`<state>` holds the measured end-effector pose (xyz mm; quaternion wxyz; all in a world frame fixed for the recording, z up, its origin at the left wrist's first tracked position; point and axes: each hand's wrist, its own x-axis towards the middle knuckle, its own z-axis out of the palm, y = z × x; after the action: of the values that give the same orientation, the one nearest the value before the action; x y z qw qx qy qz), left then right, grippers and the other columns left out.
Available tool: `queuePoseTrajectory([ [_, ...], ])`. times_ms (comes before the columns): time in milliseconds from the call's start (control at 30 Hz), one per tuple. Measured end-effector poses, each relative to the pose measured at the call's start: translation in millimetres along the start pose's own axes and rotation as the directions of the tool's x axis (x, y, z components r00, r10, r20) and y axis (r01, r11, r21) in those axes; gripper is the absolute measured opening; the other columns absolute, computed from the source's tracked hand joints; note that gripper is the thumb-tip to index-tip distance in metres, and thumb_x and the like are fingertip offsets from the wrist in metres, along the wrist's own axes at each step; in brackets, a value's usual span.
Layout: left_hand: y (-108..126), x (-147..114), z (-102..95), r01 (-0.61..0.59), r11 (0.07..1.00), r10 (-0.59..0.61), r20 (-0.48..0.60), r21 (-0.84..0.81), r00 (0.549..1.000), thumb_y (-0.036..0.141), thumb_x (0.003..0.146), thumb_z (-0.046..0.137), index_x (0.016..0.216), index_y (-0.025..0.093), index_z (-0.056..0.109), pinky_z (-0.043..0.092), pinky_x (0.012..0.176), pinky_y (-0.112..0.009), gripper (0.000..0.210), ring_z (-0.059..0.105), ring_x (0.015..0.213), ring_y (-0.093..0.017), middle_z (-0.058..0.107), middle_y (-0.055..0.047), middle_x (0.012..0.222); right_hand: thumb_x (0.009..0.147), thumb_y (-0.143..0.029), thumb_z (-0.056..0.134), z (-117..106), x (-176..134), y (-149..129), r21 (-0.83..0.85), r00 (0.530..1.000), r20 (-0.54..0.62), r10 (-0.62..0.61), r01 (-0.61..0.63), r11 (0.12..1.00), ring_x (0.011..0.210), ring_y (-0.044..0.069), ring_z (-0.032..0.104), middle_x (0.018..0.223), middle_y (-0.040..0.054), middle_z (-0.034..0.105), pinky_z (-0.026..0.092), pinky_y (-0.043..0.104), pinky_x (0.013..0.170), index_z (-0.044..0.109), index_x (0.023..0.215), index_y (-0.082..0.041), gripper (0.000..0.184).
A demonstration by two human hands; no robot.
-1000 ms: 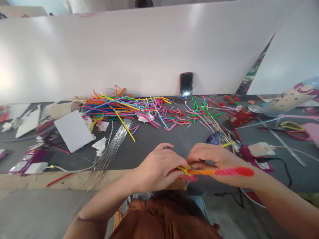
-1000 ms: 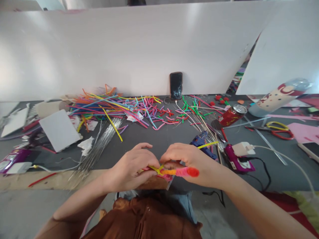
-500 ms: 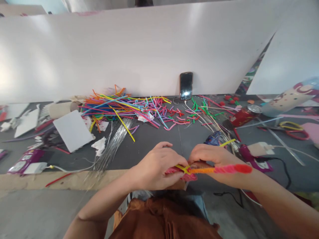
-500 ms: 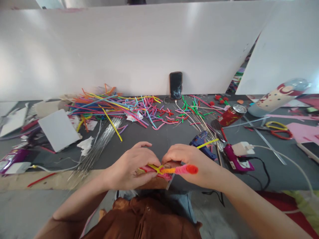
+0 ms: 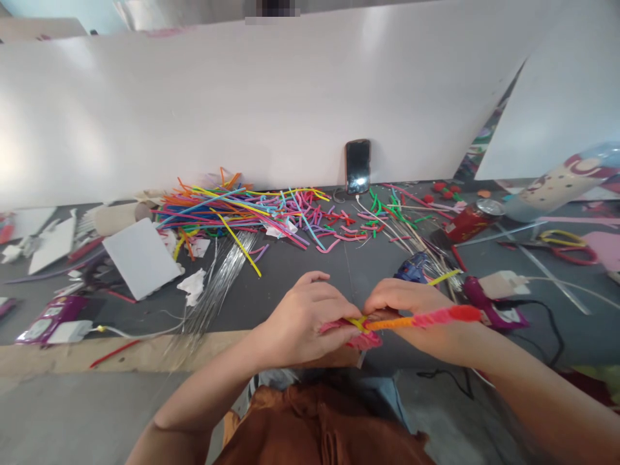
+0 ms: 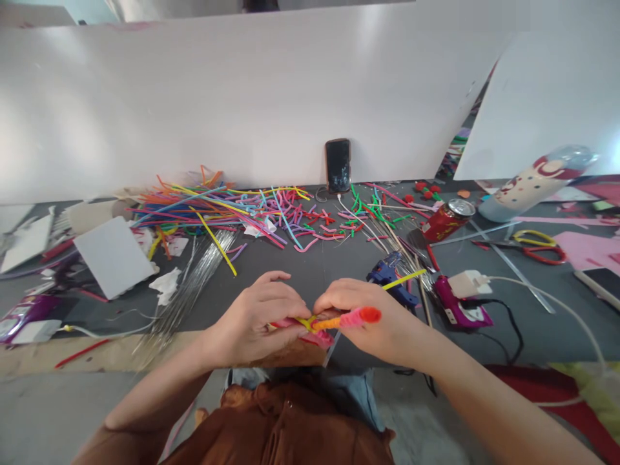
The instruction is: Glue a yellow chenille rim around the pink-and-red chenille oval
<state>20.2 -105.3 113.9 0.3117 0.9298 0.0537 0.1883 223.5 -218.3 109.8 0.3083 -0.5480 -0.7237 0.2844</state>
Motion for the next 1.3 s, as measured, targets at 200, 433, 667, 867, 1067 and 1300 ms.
queuePoseTrajectory([
  [200, 0, 1, 3.0, -0.007, 0.999, 0.011, -0.083, 0.037, 0.996, 0.023, 0.086, 0.06, 0.089, 0.02, 0.067, 0.036, 0.101, -0.035, 0.009, 0.062, 0.107, -0.018, 0.073, -0.002, 0.091, 0.085, -0.012, 0.05, -4, 4, -15, -0.087, 0.996, -0.089, -0.019, 0.012, 0.996, 0.071, 0.014, 0.064, 0.077, 0.0021, 0.068, 0.049, 0.024, 0.064, 0.063, 0.082, -0.02, 0.016],
  [433, 0, 3, 2.8, -0.051, 0.997, 0.055, -0.061, 0.062, 0.997, 0.022, 0.088, 0.058, 0.087, 0.02, 0.068, 0.035, 0.101, -0.034, 0.01, 0.061, 0.109, -0.018, 0.073, -0.001, 0.088, 0.085, -0.012, 0.051, 0, -4, -20, -0.085, 0.995, -0.091, -0.044, 0.036, 0.996, 0.076, 0.014, 0.063, 0.082, 0.0024, 0.067, 0.049, 0.025, 0.068, 0.063, 0.088, -0.02, 0.014],
  [667, 2, 4, 3.4, -0.042, 0.997, 0.046, -0.06, 0.071, 0.997, 0.022, 0.087, 0.058, 0.086, 0.02, 0.067, 0.035, 0.1, -0.034, 0.009, 0.061, 0.107, -0.018, 0.073, -0.001, 0.088, 0.088, -0.02, 0.057, 7, -4, -19, -0.066, 0.979, -0.174, -0.108, 0.098, 0.993, 0.075, 0.013, 0.062, 0.077, 0.001, 0.068, 0.048, 0.024, 0.07, 0.063, 0.084, -0.02, 0.007],
  [867, 0, 0, -2.7, -0.024, 1.0, 0.025, -0.029, 0.015, 0.999, 0.021, 0.086, 0.059, 0.093, 0.021, 0.067, 0.036, 0.101, -0.037, 0.011, 0.06, 0.11, -0.02, 0.073, -0.003, 0.093, 0.086, -0.016, 0.057, 8, -4, -14, -0.064, 0.981, -0.165, -0.106, 0.097, 0.993, 0.075, 0.013, 0.062, 0.077, 0.0005, 0.069, 0.048, 0.024, 0.069, 0.064, 0.084, -0.02, 0.008],
  [1067, -1, -4, -6.4, -0.042, 0.999, 0.042, -0.023, -0.018, 0.999, 0.031, 0.084, 0.064, 0.108, 0.02, 0.063, 0.038, 0.102, -0.04, 0.026, 0.056, 0.117, -0.024, 0.07, -0.007, 0.104, 0.086, -0.018, 0.056, 10, -4, -13, -0.068, 0.984, -0.166, -0.068, 0.058, 0.996, 0.075, 0.014, 0.064, 0.079, 0.0018, 0.07, 0.049, 0.025, 0.069, 0.066, 0.084, -0.02, 0.01],
  [1300, 0, -7, 3.3, -0.055, 0.995, 0.072, -0.217, 0.082, 0.973, 0.025, 0.082, 0.065, 0.115, 0.02, 0.055, 0.042, 0.099, -0.045, 0.034, 0.052, 0.121, -0.027, 0.065, -0.01, 0.111, 0.087, -0.021, 0.056, 10, -3, -12, -0.069, 0.986, -0.165, -0.031, 0.02, 0.997, 0.077, 0.015, 0.065, 0.081, 0.0039, 0.071, 0.05, 0.026, 0.07, 0.067, 0.084, -0.02, 0.011],
])
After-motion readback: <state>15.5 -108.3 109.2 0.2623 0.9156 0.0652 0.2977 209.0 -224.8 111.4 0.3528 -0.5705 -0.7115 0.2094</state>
